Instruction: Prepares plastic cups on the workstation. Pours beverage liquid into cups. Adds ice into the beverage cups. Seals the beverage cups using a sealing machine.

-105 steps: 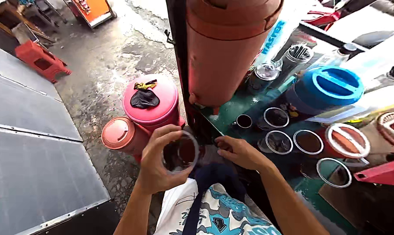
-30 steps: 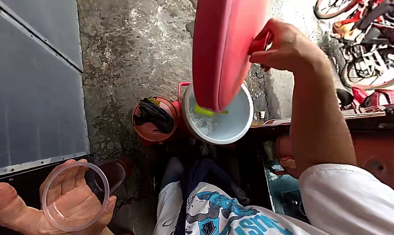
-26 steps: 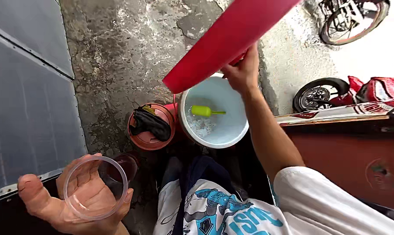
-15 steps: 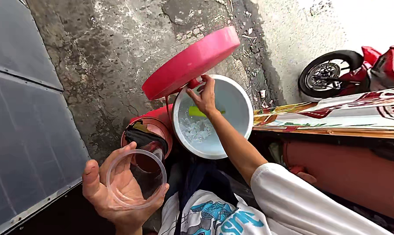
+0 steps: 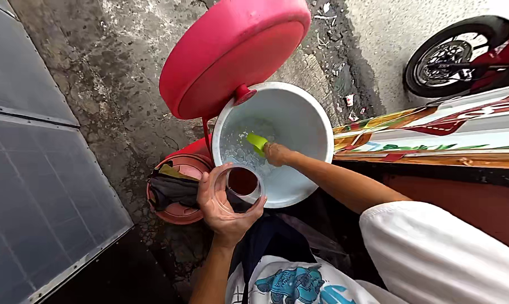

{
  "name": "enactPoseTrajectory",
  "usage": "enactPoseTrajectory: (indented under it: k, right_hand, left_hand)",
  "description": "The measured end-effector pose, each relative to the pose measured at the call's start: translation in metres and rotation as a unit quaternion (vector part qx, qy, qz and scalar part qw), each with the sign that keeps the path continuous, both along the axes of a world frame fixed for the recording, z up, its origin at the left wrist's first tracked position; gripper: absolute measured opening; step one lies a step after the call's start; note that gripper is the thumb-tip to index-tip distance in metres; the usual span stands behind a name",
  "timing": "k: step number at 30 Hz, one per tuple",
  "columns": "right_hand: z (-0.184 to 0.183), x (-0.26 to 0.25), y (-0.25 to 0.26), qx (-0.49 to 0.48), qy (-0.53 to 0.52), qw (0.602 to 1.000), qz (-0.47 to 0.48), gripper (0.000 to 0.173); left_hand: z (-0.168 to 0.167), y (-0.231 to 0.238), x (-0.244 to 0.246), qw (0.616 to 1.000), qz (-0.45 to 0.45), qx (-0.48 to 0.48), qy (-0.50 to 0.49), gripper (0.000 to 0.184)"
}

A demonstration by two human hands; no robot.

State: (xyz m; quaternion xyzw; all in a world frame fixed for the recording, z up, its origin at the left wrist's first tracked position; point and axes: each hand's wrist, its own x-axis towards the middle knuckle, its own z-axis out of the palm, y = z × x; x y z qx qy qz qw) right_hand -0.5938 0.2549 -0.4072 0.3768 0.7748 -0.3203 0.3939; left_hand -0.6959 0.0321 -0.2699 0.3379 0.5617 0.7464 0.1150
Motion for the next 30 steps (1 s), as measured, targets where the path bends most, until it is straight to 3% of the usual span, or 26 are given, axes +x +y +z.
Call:
enactPoseTrajectory:
  k: [2,4,6,9,13,15,20,26,28,30]
  right_hand:
    - [0.014,0.008,0.003,-0.070,-0.016,0.997,-0.038,0.027]
    - [-0.001,0.013,-0.002,-0.073,-0.040,0.995,-0.052,0.046]
    - [-0.041,0.017,-0.012,-0.064,-0.027,0.995,-0.073,0.065]
    - [-0.087,-0.004,-0.033,-0.065,-0.008,0.993,-0.103,0.060]
    - [-0.114,-0.060,-0.071,-0.017,-0.035,0.976,-0.213,0.053]
    - [-0.115,-0.069,-0.069,-0.005,-0.025,0.976,-0.218,0.056]
    - [-0.054,-0.059,-0.037,0.059,0.039,0.982,-0.173,0.052]
    - [0.072,-0.082,-0.015,0.105,0.045,0.990,-0.081,0.043]
    - [0.090,-0.079,-0.015,0.102,0.048,0.992,-0.052,0.042]
    - [0.083,-0.063,-0.007,0.074,0.080,0.992,-0.061,0.043]
  left_hand:
    - [-0.025,0.007,0.010,1.000,-0.004,-0.013,0.003,0.111]
    - [-0.046,0.010,0.016,0.999,-0.006,-0.038,0.012,0.106]
    - [-0.063,0.012,0.018,0.998,-0.015,-0.056,0.015,0.104]
    - [-0.083,0.011,0.020,0.997,-0.021,-0.075,0.026,0.102]
    - [-0.095,0.006,0.023,0.995,-0.031,-0.090,0.025,0.103]
    - [-0.098,0.002,0.020,0.995,-0.039,-0.092,0.025,0.104]
    - [-0.094,-0.004,0.022,0.990,-0.051,-0.121,0.047,0.099]
    - [-0.078,0.004,0.029,0.977,-0.013,-0.185,0.104,0.091]
    - [-0.072,0.007,0.031,0.972,-0.008,-0.206,0.108,0.092]
    - [-0.067,0.010,0.030,0.969,-0.012,-0.219,0.110,0.094]
